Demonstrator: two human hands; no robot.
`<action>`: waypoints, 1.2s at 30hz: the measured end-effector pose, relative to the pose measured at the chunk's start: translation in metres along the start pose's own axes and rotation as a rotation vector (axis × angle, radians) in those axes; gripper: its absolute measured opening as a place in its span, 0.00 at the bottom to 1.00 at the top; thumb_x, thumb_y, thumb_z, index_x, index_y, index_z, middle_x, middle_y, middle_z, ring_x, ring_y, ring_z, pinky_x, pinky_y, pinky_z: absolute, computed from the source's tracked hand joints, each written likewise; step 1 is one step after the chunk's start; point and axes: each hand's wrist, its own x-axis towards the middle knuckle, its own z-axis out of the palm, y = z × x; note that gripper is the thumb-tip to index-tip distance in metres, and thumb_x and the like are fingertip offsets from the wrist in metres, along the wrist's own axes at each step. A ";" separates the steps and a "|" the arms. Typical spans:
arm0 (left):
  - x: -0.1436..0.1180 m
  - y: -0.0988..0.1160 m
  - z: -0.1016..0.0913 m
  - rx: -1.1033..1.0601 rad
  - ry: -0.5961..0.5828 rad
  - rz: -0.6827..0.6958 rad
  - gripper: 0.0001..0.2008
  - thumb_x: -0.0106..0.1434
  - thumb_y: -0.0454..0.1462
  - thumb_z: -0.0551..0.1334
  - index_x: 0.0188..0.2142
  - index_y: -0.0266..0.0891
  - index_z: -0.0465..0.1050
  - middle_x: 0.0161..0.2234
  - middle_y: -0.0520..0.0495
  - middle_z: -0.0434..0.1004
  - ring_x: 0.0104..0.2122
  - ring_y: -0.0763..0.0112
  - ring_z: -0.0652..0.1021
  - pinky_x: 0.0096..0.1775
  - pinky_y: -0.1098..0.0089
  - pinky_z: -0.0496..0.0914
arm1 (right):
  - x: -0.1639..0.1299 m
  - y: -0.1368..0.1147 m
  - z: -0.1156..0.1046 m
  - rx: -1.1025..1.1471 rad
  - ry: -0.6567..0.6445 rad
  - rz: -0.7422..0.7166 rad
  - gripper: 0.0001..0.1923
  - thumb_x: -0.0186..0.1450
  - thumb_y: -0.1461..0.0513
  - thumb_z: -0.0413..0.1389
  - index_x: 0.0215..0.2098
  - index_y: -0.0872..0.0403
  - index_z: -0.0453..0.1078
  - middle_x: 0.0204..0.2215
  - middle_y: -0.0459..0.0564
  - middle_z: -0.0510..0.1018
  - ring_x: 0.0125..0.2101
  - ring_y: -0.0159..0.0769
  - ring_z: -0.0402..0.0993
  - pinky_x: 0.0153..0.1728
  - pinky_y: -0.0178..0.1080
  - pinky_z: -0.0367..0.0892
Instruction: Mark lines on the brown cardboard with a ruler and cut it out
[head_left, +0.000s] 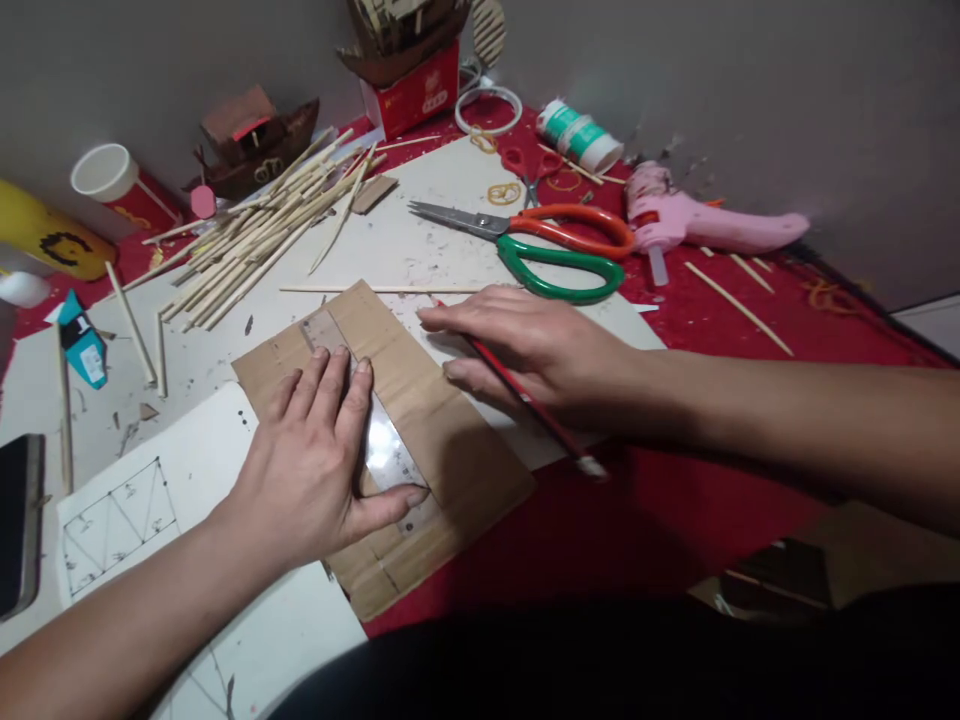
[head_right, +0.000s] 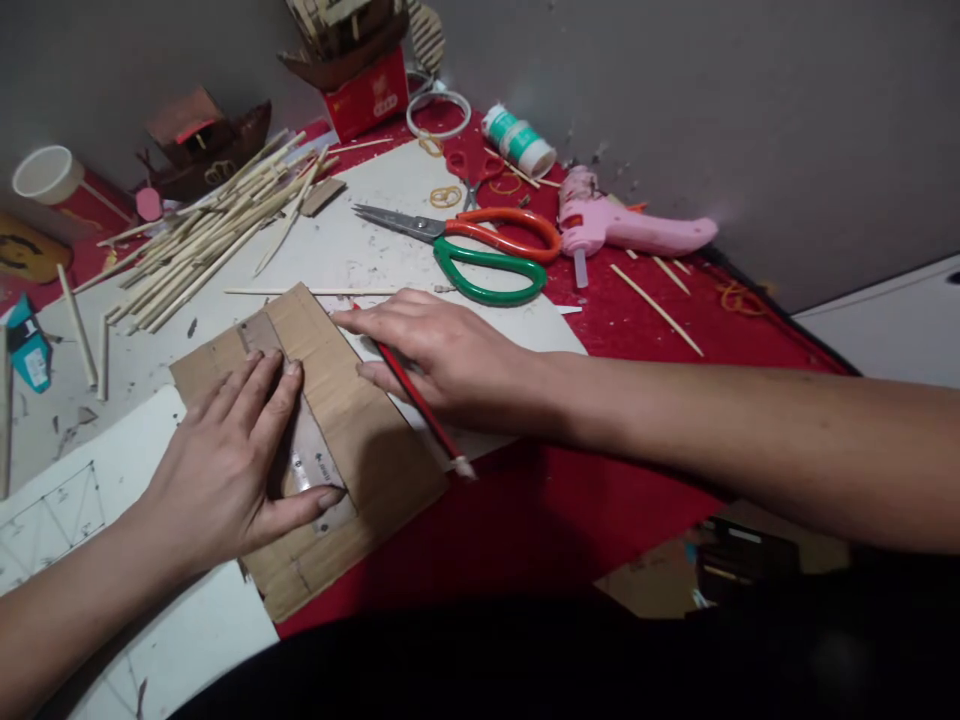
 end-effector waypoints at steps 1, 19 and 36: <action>0.000 0.000 0.000 0.007 0.001 -0.001 0.54 0.60 0.65 0.53 0.66 0.17 0.56 0.64 0.15 0.58 0.64 0.30 0.62 0.59 0.42 0.62 | -0.002 -0.008 -0.006 0.026 0.031 0.049 0.18 0.71 0.62 0.53 0.58 0.53 0.70 0.51 0.55 0.81 0.50 0.45 0.77 0.51 0.50 0.72; 0.001 0.009 -0.005 -0.059 -0.053 -0.118 0.52 0.60 0.63 0.56 0.66 0.20 0.56 0.66 0.19 0.57 0.65 0.36 0.62 0.62 0.47 0.57 | -0.062 -0.099 0.013 0.482 0.071 0.593 0.05 0.66 0.62 0.58 0.38 0.53 0.77 0.29 0.49 0.83 0.27 0.36 0.79 0.27 0.35 0.73; -0.002 0.013 -0.002 -0.084 -0.039 -0.177 0.51 0.61 0.63 0.56 0.66 0.20 0.57 0.66 0.19 0.58 0.64 0.35 0.62 0.60 0.49 0.58 | -0.065 -0.102 0.031 0.221 0.092 0.272 0.05 0.66 0.68 0.56 0.35 0.53 0.71 0.27 0.47 0.81 0.26 0.32 0.78 0.28 0.33 0.71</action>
